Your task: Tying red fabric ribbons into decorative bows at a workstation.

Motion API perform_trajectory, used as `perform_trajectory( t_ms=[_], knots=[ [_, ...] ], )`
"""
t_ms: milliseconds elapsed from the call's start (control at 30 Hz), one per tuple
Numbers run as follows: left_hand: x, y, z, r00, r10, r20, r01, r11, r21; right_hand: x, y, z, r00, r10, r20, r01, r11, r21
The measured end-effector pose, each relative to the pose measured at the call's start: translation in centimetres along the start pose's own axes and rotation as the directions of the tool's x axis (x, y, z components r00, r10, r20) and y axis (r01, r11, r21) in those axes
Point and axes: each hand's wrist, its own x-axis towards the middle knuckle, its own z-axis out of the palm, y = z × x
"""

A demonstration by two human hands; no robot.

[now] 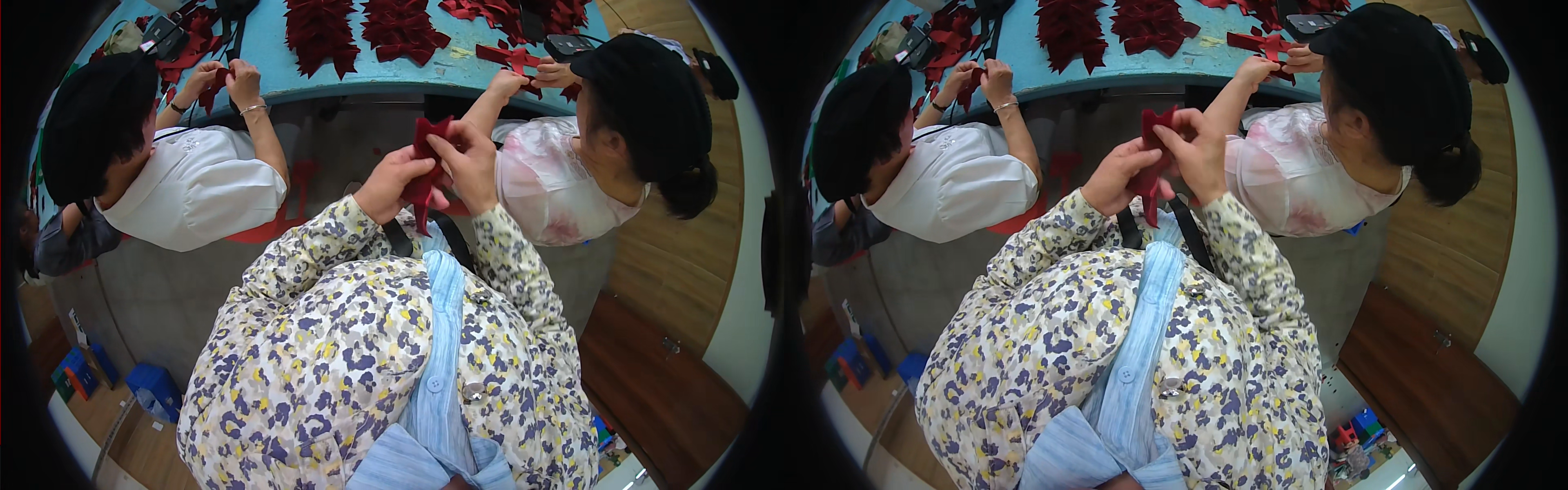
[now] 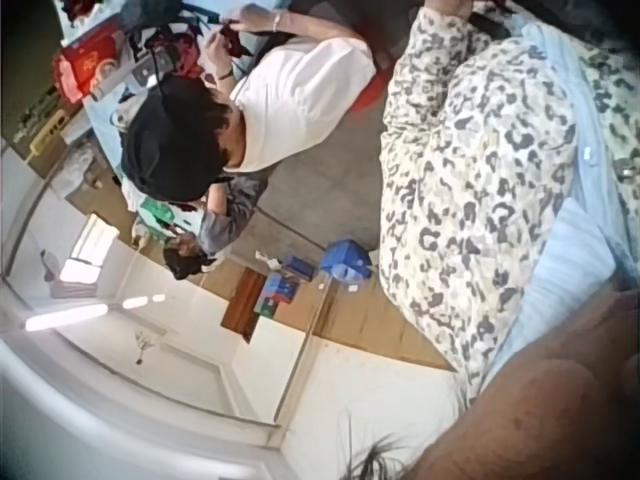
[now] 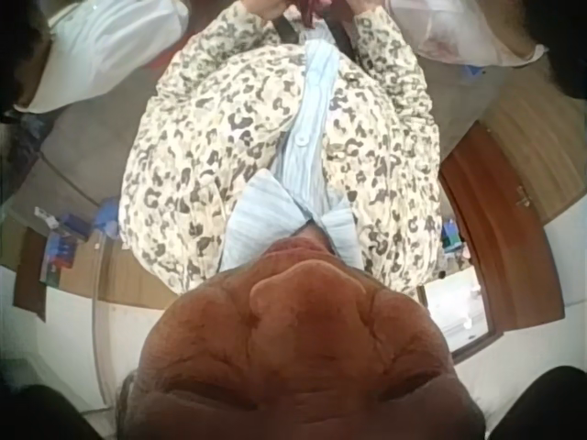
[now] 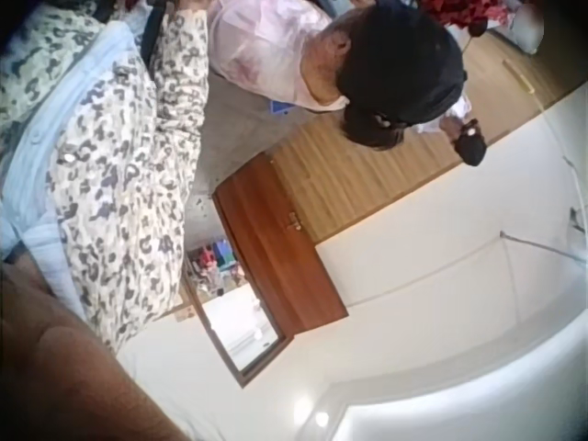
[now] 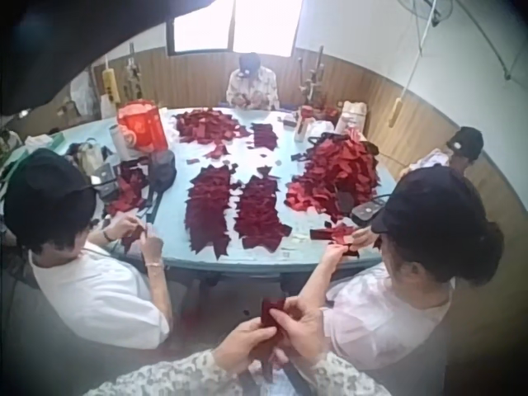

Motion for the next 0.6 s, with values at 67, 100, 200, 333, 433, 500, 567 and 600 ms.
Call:
perform_trajectory(
  t_ms=[67,100,200,333,433,500,567,600],
  knots=[
    [0.1,0.0,-0.4,0.997,-0.034,-0.064,0.032,0.999,-0.039,1.0,1.1,0.3,0.999,0.014,-0.034,-0.009,0.989,0.146],
    [0.0,0.1,-0.6,0.989,-0.066,-0.13,0.056,0.995,-0.081,1.1,1.4,0.4,0.998,0.03,-0.059,-0.012,0.957,0.289],
    [0.0,-0.2,-1.5,0.989,-0.058,-0.139,0.039,0.99,-0.133,0.3,1.5,-0.7,0.994,0.038,-0.104,-0.008,0.963,0.271],
    [0.4,-0.6,-2.1,0.987,0.013,-0.162,-0.056,0.963,-0.263,-1.9,1.6,-2.1,0.996,0.075,-0.051,-0.066,0.985,0.162],
    [0.6,-0.7,-2.0,0.985,0.052,-0.167,-0.099,0.953,-0.287,-3.3,1.6,-2.1,0.999,0.033,-0.018,-0.031,0.992,0.119],
    [0.9,-1.1,-2.2,0.983,0.091,-0.16,-0.138,0.94,-0.312,-3.9,0.9,-2.1,0.999,-0.025,-0.025,0.023,0.997,-0.072],
    [0.9,-1.2,-2.1,0.98,0.129,-0.152,-0.174,0.926,-0.336,-4.4,0.2,-1.5,0.992,-0.112,-0.061,0.103,0.986,-0.128],
    [0.8,-1.1,-2.0,0.984,0.131,-0.121,-0.167,0.915,-0.368,-4.8,0.0,-1.3,0.998,-0.035,0.053,0.042,0.988,-0.147]
  ],
)
